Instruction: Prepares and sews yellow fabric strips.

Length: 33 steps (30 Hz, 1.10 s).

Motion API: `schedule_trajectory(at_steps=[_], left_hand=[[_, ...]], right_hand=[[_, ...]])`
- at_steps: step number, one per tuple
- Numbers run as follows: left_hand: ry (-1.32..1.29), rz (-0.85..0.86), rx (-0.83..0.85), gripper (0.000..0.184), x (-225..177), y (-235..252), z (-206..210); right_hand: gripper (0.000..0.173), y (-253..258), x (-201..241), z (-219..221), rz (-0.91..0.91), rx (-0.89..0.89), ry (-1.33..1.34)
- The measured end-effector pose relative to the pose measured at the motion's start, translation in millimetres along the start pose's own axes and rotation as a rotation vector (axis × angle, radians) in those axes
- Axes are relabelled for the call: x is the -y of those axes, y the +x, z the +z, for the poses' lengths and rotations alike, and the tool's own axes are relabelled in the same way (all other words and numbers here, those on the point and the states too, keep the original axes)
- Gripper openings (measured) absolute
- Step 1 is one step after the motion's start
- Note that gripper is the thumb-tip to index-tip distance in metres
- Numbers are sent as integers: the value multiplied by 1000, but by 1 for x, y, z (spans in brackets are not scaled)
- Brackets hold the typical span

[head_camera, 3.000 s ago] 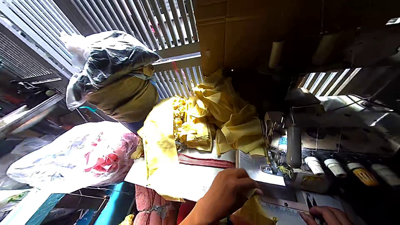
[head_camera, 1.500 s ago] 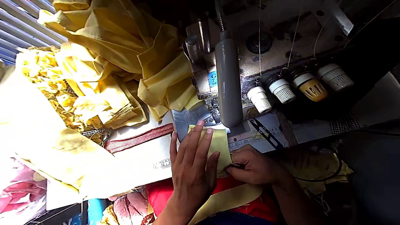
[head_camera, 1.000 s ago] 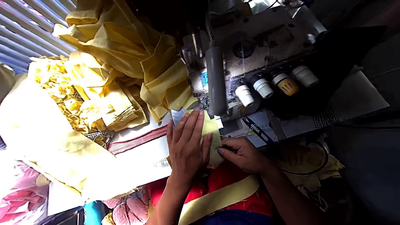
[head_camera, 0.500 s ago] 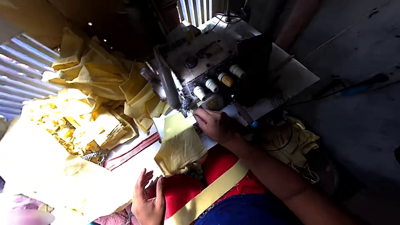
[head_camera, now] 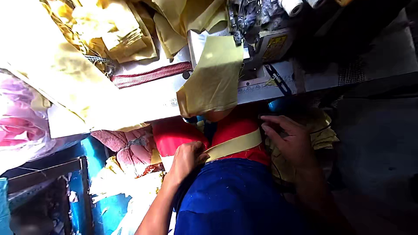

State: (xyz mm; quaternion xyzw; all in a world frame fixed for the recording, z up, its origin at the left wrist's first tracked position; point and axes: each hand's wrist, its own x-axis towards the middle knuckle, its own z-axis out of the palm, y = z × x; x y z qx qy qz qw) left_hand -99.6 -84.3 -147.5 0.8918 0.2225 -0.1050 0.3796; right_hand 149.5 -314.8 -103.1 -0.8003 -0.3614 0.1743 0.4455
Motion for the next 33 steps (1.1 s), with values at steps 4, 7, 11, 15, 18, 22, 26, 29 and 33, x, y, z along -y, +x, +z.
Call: schedule_trajectory(at_steps=[4,7,11,15,18,22,26,29,33], left_hand=[[114,169,-80,21,4,-6,7],[209,273,-88,21,9,-6,12],[258,296,-82,24,11,-3,14],[269,262,-60,22,10,-1,15],[274,267,-50,23,10,-2,11],[357,306,-48,30,10,-1,4],[416,365,-131,33,11,-2,1],[385,403,-213,28,1,-5,-2],[322,399,-334,21,-13,-20,-1]], right_hand=[[30,-6,5,17,-14,134,-81],[33,-2,19,34,-95,310,-210],[35,3,35,60,-270,506,-287],[34,3,37,85,-361,663,-266],[33,4,37,91,-310,806,-303],[36,6,31,89,-267,871,-310],[33,6,30,92,-282,787,-286],[29,9,33,102,-317,686,-246],[25,8,40,110,-395,636,-189]])
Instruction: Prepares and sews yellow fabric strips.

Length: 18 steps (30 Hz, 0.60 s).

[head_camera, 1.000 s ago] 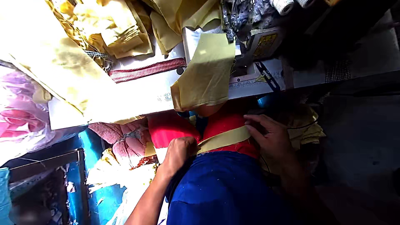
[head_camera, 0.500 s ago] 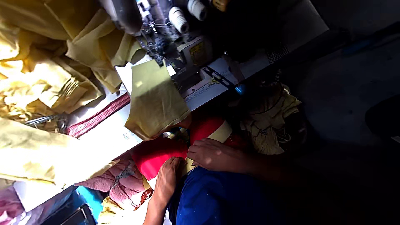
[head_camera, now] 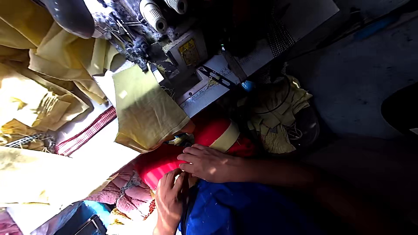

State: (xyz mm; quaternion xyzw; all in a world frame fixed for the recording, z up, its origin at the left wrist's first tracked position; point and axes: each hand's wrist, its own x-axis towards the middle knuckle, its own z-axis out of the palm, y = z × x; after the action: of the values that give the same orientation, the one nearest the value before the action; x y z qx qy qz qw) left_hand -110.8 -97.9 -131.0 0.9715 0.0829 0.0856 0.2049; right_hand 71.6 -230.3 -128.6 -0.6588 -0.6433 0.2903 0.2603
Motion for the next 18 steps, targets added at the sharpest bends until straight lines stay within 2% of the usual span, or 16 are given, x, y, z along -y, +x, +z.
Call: schedule_trajectory(at_steps=[3,7,12,18], left_hand=[[-44,-63,-25,23,-5,-10,4],[-202,-160,38,47,3,-18,5],[-265,-212,24,36,16,-10,-3],[-337,-285,268,29,28,5,8]], right_hand=[[19,-3,0,1,-34,-20,37],[28,-9,-6,-1,-25,59,30],[28,-9,-9,-2,0,4,48],[31,-12,-18,-13,76,-55,23]])
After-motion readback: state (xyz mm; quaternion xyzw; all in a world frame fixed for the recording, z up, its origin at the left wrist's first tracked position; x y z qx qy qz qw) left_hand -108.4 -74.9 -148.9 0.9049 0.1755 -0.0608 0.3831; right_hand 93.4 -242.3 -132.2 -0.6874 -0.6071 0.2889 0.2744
